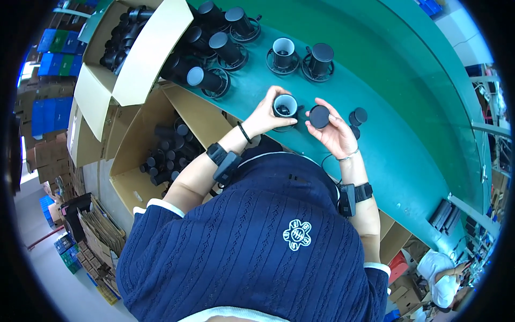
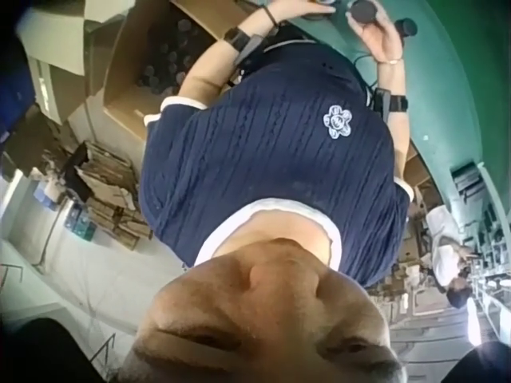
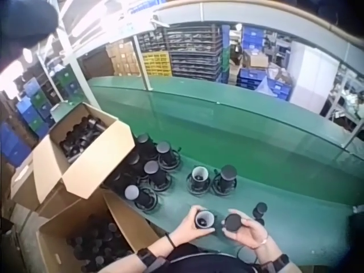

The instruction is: The person picks up black cylinders from a box, places them on the table, and fits caps onto them by hand. After repeating this for several cylinders, the person gathers the capped cylinders and places them into a different box.

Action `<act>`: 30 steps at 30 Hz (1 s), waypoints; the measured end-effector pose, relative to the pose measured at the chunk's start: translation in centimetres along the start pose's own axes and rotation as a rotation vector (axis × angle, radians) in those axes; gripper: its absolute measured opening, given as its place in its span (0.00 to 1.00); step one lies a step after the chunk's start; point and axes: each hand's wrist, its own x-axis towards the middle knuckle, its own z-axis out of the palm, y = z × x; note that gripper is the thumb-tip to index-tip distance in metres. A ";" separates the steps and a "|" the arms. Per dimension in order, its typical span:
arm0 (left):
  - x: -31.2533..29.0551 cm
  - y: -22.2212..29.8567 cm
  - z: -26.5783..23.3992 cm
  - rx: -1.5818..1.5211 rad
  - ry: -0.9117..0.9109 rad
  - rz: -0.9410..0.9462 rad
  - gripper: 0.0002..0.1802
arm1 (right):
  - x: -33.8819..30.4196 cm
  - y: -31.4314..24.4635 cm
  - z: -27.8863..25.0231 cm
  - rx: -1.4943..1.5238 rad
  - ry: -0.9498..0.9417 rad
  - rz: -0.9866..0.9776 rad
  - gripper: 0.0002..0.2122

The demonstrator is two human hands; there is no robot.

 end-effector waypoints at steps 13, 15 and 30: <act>2.0 0.0 0.9 -0.345 -0.177 -0.096 0.37 | -1.4 -0.8 -1.2 -0.224 0.065 -0.113 0.30; 1.8 -0.2 1.3 -0.253 -0.183 -0.041 0.37 | -1.2 -1.2 -0.8 -0.349 0.118 -0.120 0.29; 3.4 -0.3 1.3 -0.201 -0.250 -0.021 0.34 | -0.8 -1.2 -0.1 -0.877 0.270 -0.234 0.26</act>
